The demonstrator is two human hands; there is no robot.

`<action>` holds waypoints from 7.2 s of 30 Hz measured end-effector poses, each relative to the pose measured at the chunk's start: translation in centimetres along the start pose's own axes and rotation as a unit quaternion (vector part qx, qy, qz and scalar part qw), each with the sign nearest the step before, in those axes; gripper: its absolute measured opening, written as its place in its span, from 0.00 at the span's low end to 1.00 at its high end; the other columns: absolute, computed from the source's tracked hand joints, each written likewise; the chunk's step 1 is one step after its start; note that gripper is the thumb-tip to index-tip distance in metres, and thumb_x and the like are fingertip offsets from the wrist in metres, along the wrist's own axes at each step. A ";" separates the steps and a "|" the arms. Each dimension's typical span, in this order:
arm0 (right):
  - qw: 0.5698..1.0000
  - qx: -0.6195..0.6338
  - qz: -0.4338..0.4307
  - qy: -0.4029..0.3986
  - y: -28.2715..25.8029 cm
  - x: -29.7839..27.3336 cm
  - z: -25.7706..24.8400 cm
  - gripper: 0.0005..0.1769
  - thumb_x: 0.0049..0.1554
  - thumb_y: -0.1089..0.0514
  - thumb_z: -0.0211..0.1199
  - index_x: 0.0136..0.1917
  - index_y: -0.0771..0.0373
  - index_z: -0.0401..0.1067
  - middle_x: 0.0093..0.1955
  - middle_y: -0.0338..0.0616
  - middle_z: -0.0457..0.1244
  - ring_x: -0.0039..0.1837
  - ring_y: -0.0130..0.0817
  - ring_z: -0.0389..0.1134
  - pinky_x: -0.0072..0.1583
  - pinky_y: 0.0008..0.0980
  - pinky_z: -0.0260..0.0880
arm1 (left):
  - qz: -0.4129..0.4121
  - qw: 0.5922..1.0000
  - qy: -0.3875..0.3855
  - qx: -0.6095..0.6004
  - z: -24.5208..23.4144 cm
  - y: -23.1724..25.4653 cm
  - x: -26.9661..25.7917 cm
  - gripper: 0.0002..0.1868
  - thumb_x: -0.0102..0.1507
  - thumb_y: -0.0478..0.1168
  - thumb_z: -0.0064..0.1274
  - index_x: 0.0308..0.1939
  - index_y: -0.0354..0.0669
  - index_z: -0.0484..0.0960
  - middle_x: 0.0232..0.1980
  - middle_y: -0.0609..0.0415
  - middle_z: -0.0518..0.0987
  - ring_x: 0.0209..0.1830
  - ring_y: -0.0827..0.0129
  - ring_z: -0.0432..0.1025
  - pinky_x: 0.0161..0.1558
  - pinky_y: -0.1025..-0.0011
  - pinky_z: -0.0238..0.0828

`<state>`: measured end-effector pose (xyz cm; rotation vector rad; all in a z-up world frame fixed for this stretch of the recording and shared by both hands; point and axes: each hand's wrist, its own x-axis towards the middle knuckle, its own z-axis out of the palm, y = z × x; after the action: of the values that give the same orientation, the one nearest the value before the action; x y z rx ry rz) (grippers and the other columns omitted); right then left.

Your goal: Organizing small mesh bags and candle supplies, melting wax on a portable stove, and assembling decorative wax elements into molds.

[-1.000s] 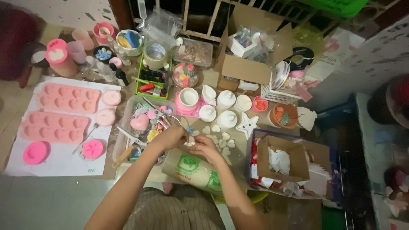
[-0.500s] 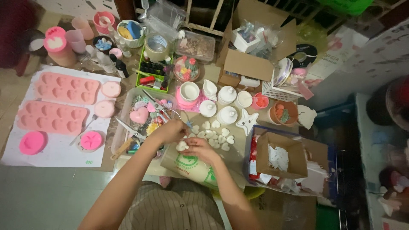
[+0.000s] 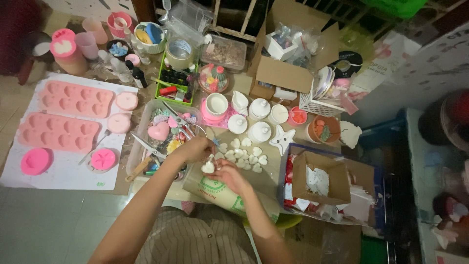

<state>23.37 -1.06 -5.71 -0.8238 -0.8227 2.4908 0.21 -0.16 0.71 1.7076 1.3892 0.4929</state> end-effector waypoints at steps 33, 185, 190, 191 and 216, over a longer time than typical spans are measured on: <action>0.944 -0.279 -0.008 0.176 1.6 0.8 1.0 0.13 0.50 0.70 0.70 0.51 0.67 0.80 0.47 0.43 0.73 0.47 0.28 0.74 0.51 0.28 0.77 | -0.094 0.943 0.209 -0.243 9.0 -1.7 -6.0 0.16 0.62 0.35 0.55 0.54 0.44 0.84 0.42 0.51 0.87 0.37 0.68 0.81 0.41 0.70 0.78; 0.876 -0.386 -0.274 0.093 -10.4 -4.7 15.5 0.05 0.59 0.65 0.67 0.46 0.68 0.72 0.45 0.36 0.64 0.47 0.21 0.64 0.47 0.21 0.66 | -0.104 0.664 0.159 -0.723 -3.8 11.3 -11.0 0.13 0.66 0.47 0.54 0.46 0.41 0.81 0.43 0.58 0.82 0.40 0.74 0.72 0.43 0.73 0.67; 0.840 -0.417 -0.332 0.099 -11.7 -5.3 16.2 0.04 0.59 0.68 0.66 0.47 0.69 0.72 0.46 0.38 0.65 0.47 0.21 0.66 0.47 0.21 0.68 | -0.102 0.688 0.128 -0.707 -4.0 12.4 -11.4 0.14 0.66 0.46 0.53 0.47 0.39 0.82 0.44 0.56 0.83 0.42 0.75 0.73 0.44 0.74 0.68; 0.832 -0.425 -0.343 0.099 -12.0 -5.4 16.3 0.04 0.58 0.69 0.65 0.47 0.69 0.72 0.46 0.39 0.65 0.47 0.22 0.66 0.47 0.21 0.68 | -0.097 0.695 0.125 -0.702 -3.8 12.4 -11.4 0.14 0.66 0.46 0.53 0.47 0.39 0.81 0.44 0.56 0.83 0.42 0.74 0.73 0.45 0.73 0.68; 0.606 -0.602 -0.519 0.032 -16.5 -16.1 24.2 0.18 0.45 0.61 0.79 0.50 0.62 0.80 0.48 0.40 0.65 0.49 0.31 0.69 0.52 0.31 0.70 | -0.089 0.703 -0.182 -0.682 -6.7 19.1 -16.2 0.22 0.62 0.50 0.51 0.53 0.39 0.78 0.39 0.45 0.84 0.34 0.61 0.81 0.33 0.67 0.81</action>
<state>22.98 -6.88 27.21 -0.4307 -2.1612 0.6321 1.61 -13.00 23.11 0.3637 0.4972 0.7406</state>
